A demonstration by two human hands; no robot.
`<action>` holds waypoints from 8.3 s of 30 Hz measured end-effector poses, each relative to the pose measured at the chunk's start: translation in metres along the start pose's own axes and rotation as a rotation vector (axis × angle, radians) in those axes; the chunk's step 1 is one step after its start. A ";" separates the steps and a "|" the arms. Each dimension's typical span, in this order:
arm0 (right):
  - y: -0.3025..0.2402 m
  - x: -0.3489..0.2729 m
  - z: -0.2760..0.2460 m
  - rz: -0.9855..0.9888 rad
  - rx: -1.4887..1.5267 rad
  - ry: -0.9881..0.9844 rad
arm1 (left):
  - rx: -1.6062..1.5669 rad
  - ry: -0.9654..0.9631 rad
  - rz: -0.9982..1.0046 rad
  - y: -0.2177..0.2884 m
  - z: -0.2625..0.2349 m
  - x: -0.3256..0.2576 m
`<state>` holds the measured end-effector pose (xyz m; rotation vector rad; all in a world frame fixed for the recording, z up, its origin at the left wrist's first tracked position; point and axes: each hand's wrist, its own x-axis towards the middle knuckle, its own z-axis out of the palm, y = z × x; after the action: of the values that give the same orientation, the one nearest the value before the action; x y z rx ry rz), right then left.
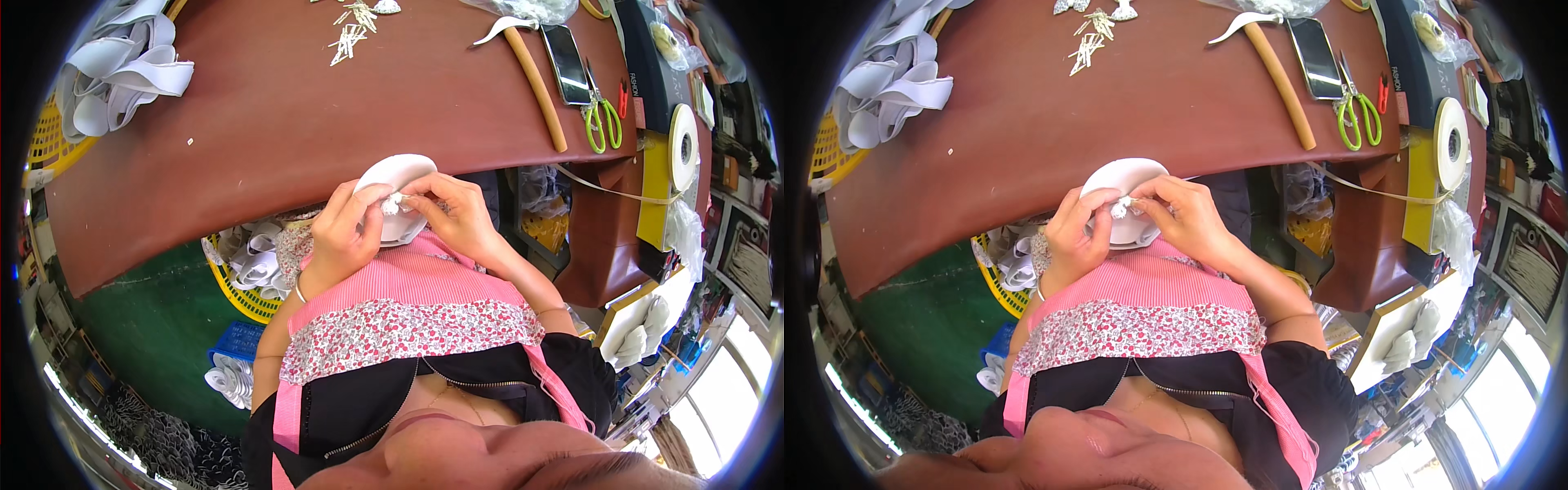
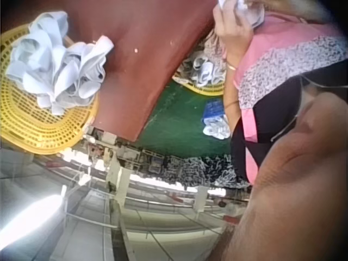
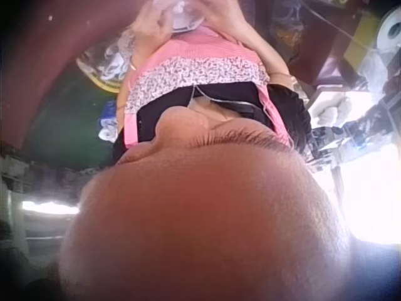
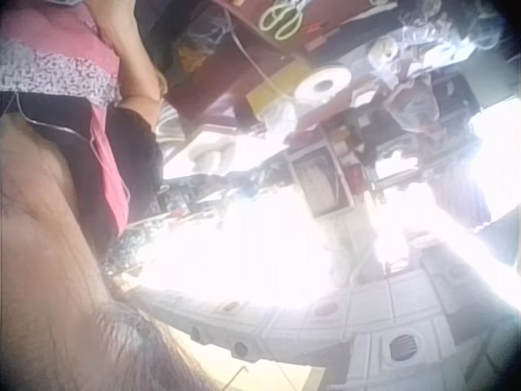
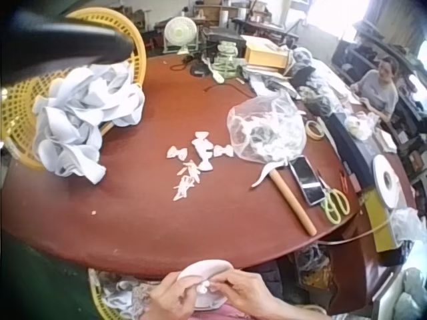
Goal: The person attaches decorative bows to shoe uppers by hand, secures them by tapping with a hammer, and applies adhesive tape along the edges of the shoe uppers.
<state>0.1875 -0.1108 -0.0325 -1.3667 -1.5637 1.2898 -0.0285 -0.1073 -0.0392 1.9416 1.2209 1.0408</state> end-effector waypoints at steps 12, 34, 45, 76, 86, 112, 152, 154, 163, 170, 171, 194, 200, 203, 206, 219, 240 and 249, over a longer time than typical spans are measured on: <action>0.003 -0.002 -0.003 0.038 0.004 -0.016 | 0.032 -0.020 0.009 0.004 0.002 0.004; 0.003 -0.006 0.016 0.149 0.015 0.083 | 0.226 0.001 0.055 0.005 0.014 -0.006; -0.004 -0.004 0.011 0.258 0.011 0.127 | 0.269 0.073 0.002 0.004 0.013 0.004; -0.013 0.019 -0.003 -0.546 -0.220 0.102 | -0.335 -0.089 -0.180 -0.001 -0.022 0.026; -0.038 0.012 0.000 -0.254 0.029 0.040 | -0.230 -0.092 -0.063 0.001 -0.017 0.024; -0.019 0.010 0.003 -0.381 -0.077 0.050 | 0.115 0.173 0.330 -0.015 0.005 -0.001; -0.008 0.011 0.006 -0.448 -0.090 0.131 | 0.034 0.161 -0.138 -0.015 -0.028 0.027; -0.004 0.012 0.010 -0.407 -0.126 0.163 | 0.073 0.099 -0.205 -0.018 -0.029 0.032; -0.009 0.019 0.029 -0.431 -0.315 0.313 | -0.186 -0.104 -0.648 -0.018 -0.022 0.020; -0.059 0.026 0.007 -0.309 -0.194 0.229 | -0.206 0.044 -0.565 0.001 -0.008 0.018; -0.056 0.025 0.014 -0.251 -0.142 0.199 | -0.241 0.044 -0.592 0.000 -0.008 0.017; -0.003 0.011 0.045 -0.003 -0.102 0.257 | -0.344 0.038 -0.637 -0.005 0.006 0.000; -0.005 0.013 0.044 0.013 -0.101 0.252 | -0.216 0.062 -0.587 -0.003 0.010 -0.002; -0.004 0.014 0.043 0.027 -0.109 0.243 | -0.121 0.092 -0.452 -0.003 0.012 -0.002; -0.003 0.015 0.043 0.008 -0.118 0.249 | -0.129 0.093 -0.425 -0.003 0.013 -0.003; -0.004 0.017 0.039 -0.090 -0.184 0.234 | -0.110 0.087 -0.237 -0.001 0.013 -0.011; -0.012 0.018 0.029 -0.113 -0.071 0.193 | -0.184 0.063 -0.182 -0.010 0.012 -0.017; -0.010 0.016 0.029 -0.114 -0.107 0.172 | -0.134 0.111 -0.214 -0.002 0.010 -0.016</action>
<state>0.1538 -0.1019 -0.0329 -1.3937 -1.5863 1.0058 -0.0250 -0.1222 -0.0501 1.6310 1.3507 1.0990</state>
